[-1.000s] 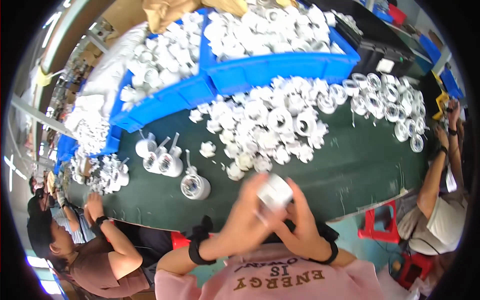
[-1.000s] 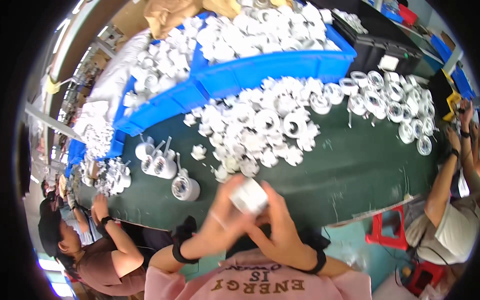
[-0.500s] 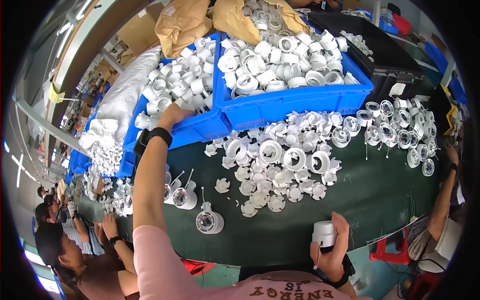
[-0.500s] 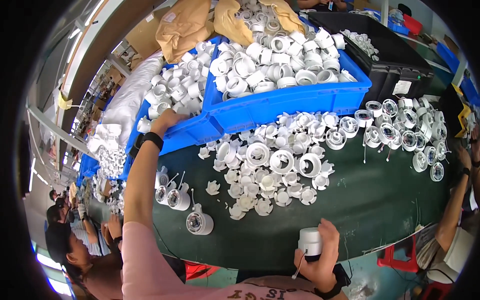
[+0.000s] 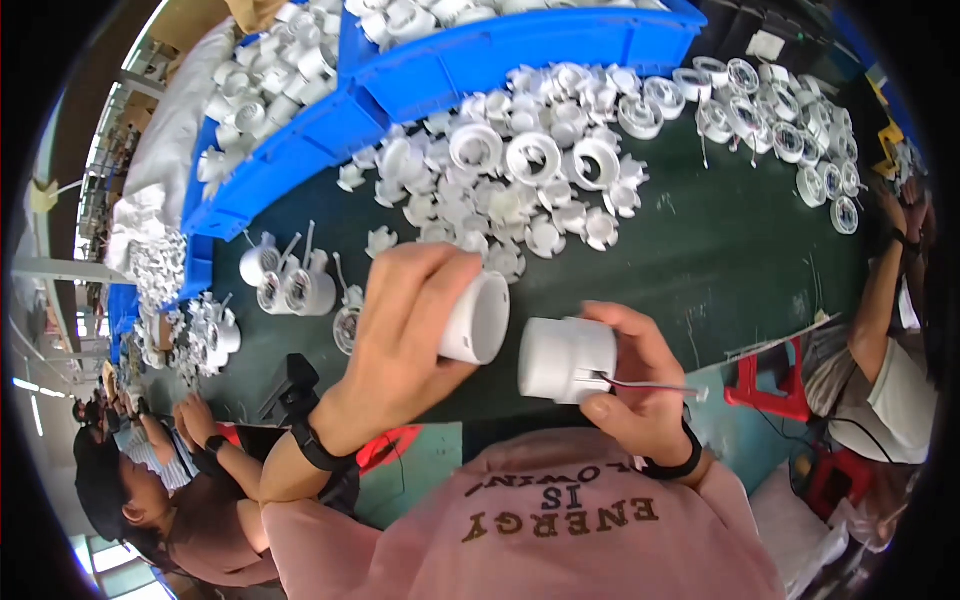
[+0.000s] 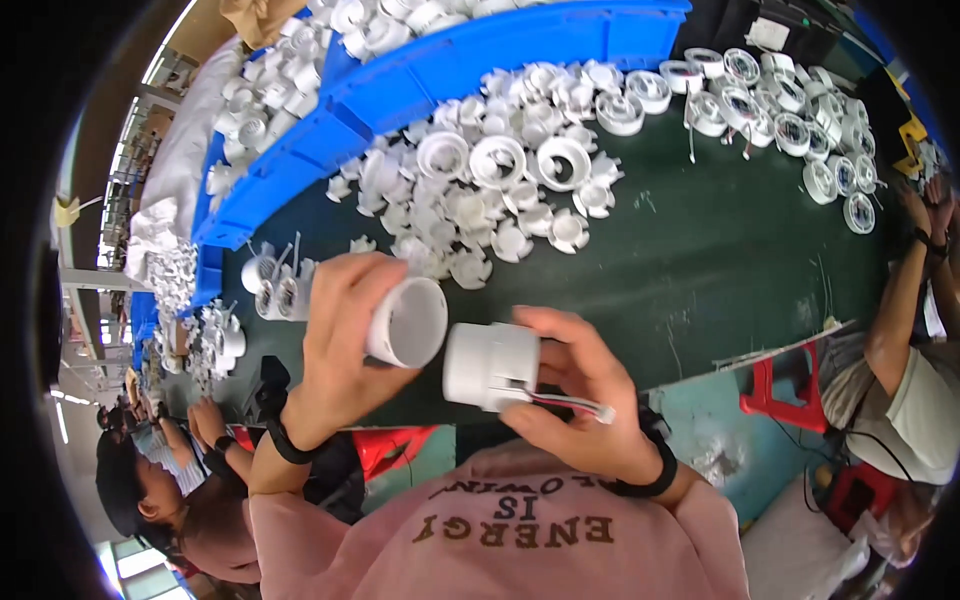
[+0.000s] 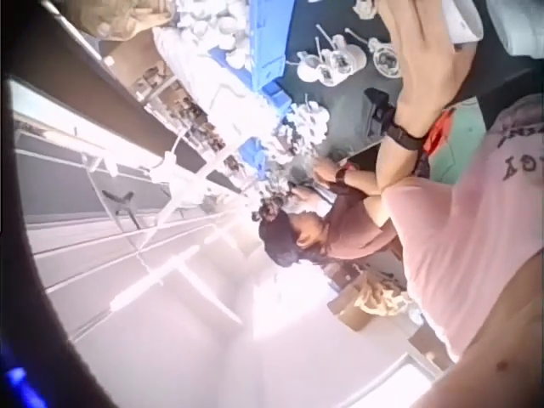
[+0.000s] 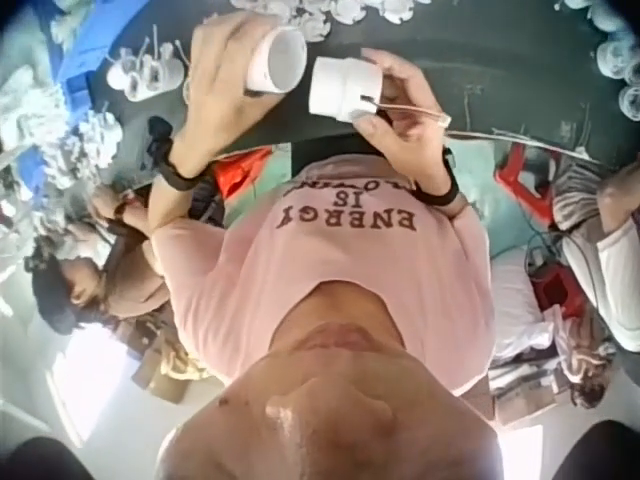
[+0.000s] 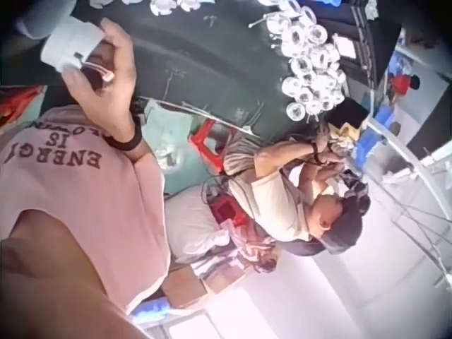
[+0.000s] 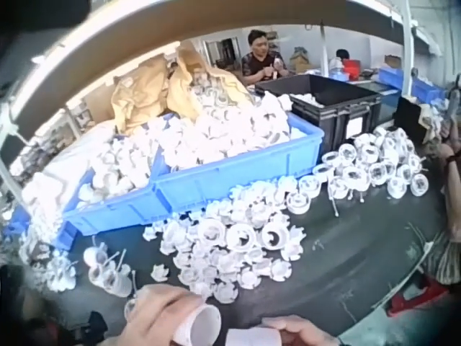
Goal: The person assembles electronic components by hand, picking up a white plastic housing and a fan blade, fitting the blade into the housing, and snapping a white plastic cap onto the assembly before placing it on the workbench.
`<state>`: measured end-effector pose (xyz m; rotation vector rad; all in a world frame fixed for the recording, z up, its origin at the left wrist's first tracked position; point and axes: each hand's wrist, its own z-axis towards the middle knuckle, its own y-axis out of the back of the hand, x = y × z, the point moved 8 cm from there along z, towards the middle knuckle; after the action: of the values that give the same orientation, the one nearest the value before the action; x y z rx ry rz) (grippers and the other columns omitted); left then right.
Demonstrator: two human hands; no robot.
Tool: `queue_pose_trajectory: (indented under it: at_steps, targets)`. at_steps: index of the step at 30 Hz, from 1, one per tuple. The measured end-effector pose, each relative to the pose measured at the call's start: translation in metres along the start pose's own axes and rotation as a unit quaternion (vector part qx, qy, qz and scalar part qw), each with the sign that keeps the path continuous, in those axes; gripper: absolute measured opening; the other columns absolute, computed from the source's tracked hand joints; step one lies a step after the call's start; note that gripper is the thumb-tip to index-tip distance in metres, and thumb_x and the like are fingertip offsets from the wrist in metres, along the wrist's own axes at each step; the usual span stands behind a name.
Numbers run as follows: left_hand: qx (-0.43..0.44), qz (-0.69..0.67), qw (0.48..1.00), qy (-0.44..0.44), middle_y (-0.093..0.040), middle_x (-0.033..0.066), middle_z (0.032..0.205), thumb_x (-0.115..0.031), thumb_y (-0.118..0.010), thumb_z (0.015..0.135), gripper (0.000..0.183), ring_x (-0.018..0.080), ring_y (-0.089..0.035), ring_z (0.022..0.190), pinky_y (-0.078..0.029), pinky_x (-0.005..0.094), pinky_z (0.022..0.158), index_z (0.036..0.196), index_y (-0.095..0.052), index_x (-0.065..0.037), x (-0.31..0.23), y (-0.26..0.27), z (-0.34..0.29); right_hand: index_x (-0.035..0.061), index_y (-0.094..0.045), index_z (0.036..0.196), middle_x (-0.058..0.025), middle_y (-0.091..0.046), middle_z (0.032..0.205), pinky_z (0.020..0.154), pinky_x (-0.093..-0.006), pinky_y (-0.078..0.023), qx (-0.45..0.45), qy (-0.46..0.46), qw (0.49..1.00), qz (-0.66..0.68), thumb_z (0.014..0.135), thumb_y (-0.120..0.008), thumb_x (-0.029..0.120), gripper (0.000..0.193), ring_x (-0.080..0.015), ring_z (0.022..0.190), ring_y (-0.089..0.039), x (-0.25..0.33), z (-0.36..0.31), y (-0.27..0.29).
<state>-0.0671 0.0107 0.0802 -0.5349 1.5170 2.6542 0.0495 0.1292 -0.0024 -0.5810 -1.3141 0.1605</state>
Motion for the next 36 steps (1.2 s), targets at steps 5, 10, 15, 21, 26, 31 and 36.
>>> queue_pose_trajectory:
  at_steps: [5, 10, 15, 21, 26, 31, 36]
  targets:
    - [-0.082, 0.091, 0.992, -0.035, -0.055, 0.0103, 0.103, -0.005, -0.069, 0.064, 0.04, 0.0259, -0.053, 0.09, -0.045, 0.0364, 0.074, 0.103, -0.064, -0.001, -0.045, -0.016, -0.027, -0.0019, -0.042, 0.132, -0.0111, -0.053, 0.117, 0.078, -0.0266, -0.051, 0.031, -0.049, 0.997, -0.048, 0.086, -0.068, 0.006, 0.054, -0.0118, 0.091, -0.059, -0.013, 0.004, -0.014]
    - [-0.034, 0.007, 0.998, -0.058, -0.052, 0.0123, 0.113, -0.003, -0.067, 0.07, 0.047, 0.0298, -0.054, 0.098, -0.045, 0.0389, 0.08, 0.116, -0.058, -0.001, -0.056, -0.045, -0.049, -0.0008, -0.042, 0.133, -0.0093, -0.049, 0.117, 0.08, -0.0275, -0.052, 0.071, -0.142, 0.987, -0.032, 0.088, -0.066, 0.006, 0.051, -0.0123, 0.093, -0.058, -0.039, -0.01, -0.015]
    - [-0.119, -0.38, 0.883, 0.247, -0.043, 0.0153, 0.125, -0.017, -0.058, 0.086, 0.055, 0.0254, -0.049, 0.111, -0.041, 0.0339, 0.094, 0.132, -0.035, 0.002, -0.023, -0.055, -0.071, -0.0034, -0.042, 0.133, -0.0132, -0.047, 0.121, 0.08, -0.0298, -0.052, 0.075, -0.004, 0.981, -0.179, 0.082, -0.071, 0.008, 0.06, -0.0183, 0.097, -0.057, -0.021, -0.015, -0.015]
    - [-0.152, -0.354, 0.89, 0.246, -0.056, 0.0172, 0.105, -0.027, -0.05, 0.092, 0.04, 0.0246, -0.056, 0.088, -0.046, 0.0339, 0.077, 0.114, -0.05, 0.006, -0.017, -0.064, -0.086, -0.0051, -0.041, 0.134, -0.0152, -0.046, 0.119, 0.078, -0.0302, -0.051, 0.121, 0.038, 0.939, -0.32, 0.082, -0.072, 0.016, 0.064, -0.02, 0.093, -0.058, -0.023, -0.02, -0.022]
    - [-0.156, -0.261, 0.936, 0.179, -0.058, 0.0212, 0.104, -0.033, -0.053, 0.09, 0.046, 0.0299, -0.058, 0.085, -0.048, 0.0355, 0.073, 0.11, -0.052, 0.008, -0.025, -0.056, -0.085, -0.0035, -0.034, 0.138, -0.0093, -0.043, 0.115, 0.087, -0.0297, -0.046, 0.117, -0.123, 0.974, -0.152, 0.089, -0.065, 0.022, 0.063, -0.0169, 0.104, -0.053, -0.047, -0.03, -0.022]
    - [-0.173, -0.205, 0.959, 0.089, -0.059, 0.0241, 0.1, -0.036, -0.053, 0.09, 0.048, 0.0322, -0.061, 0.08, -0.051, 0.0378, 0.066, 0.11, -0.053, 0.008, -0.035, -0.051, -0.089, -0.0024, -0.032, 0.138, -0.0069, -0.04, 0.117, 0.092, -0.0297, -0.043, 0.127, -0.175, 0.975, -0.049, 0.09, -0.064, 0.024, 0.063, -0.0157, 0.109, -0.05, -0.052, -0.037, -0.028]
    - [-0.191, -0.207, 0.958, 0.054, -0.06, 0.0243, 0.099, -0.037, -0.053, 0.09, 0.049, 0.0333, -0.062, 0.078, -0.053, 0.0389, 0.063, 0.11, -0.052, 0.008, -0.037, -0.048, -0.093, -0.0024, -0.033, 0.137, -0.0066, -0.04, 0.117, 0.091, -0.0296, -0.043, 0.129, -0.18, 0.975, -0.024, 0.09, -0.064, 0.024, 0.062, -0.0152, 0.109, -0.05, -0.053, -0.038, -0.033]
